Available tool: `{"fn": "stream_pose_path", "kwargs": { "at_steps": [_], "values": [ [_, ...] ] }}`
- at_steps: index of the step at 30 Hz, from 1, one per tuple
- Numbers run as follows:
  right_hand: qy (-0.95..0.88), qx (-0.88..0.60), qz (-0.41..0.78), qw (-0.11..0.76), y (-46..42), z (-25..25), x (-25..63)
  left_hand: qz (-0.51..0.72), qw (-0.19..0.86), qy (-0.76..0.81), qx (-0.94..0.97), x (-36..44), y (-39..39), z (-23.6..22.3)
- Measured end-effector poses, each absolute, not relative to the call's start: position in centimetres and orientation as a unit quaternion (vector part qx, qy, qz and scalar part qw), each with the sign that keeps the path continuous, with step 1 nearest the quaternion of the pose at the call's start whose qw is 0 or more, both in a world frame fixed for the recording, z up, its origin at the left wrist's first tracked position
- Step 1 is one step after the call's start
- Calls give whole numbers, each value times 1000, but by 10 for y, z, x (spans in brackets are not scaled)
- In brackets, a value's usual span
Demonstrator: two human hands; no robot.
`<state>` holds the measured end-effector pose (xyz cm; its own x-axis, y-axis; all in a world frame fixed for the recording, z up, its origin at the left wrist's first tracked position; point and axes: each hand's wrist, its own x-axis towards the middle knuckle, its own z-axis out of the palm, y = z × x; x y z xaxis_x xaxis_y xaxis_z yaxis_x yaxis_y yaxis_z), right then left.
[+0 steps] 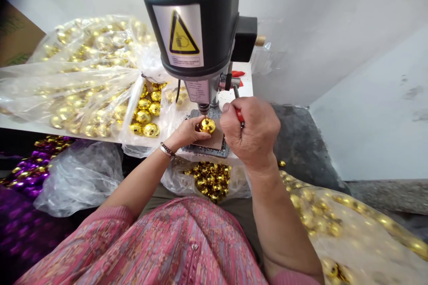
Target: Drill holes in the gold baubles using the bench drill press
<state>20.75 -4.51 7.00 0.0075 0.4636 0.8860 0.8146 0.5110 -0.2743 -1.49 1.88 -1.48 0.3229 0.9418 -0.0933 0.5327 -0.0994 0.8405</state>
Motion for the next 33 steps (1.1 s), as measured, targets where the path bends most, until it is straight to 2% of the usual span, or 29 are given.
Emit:
{"fn": "stream_pose_path", "kwargs": {
  "at_steps": [5,18,24,27,33],
  "values": [
    [-658,-486,-165,551,-40,55,203,247,418,521,702,-16,20,-13],
    [-639,-384,-196,637,-31,26,191,247,429,516,699,-12,19,-11],
    [-605,-444,-156,642,-18,81,198,266,430,539,674,-6,13,-12],
    [-603,-516,-47,607,-3,113,207,283,409,545,675,-10,4,-12],
    [-588,-521,1,619,7,124,209,236,433,487,721,-37,-38,-10]
  ]
}}
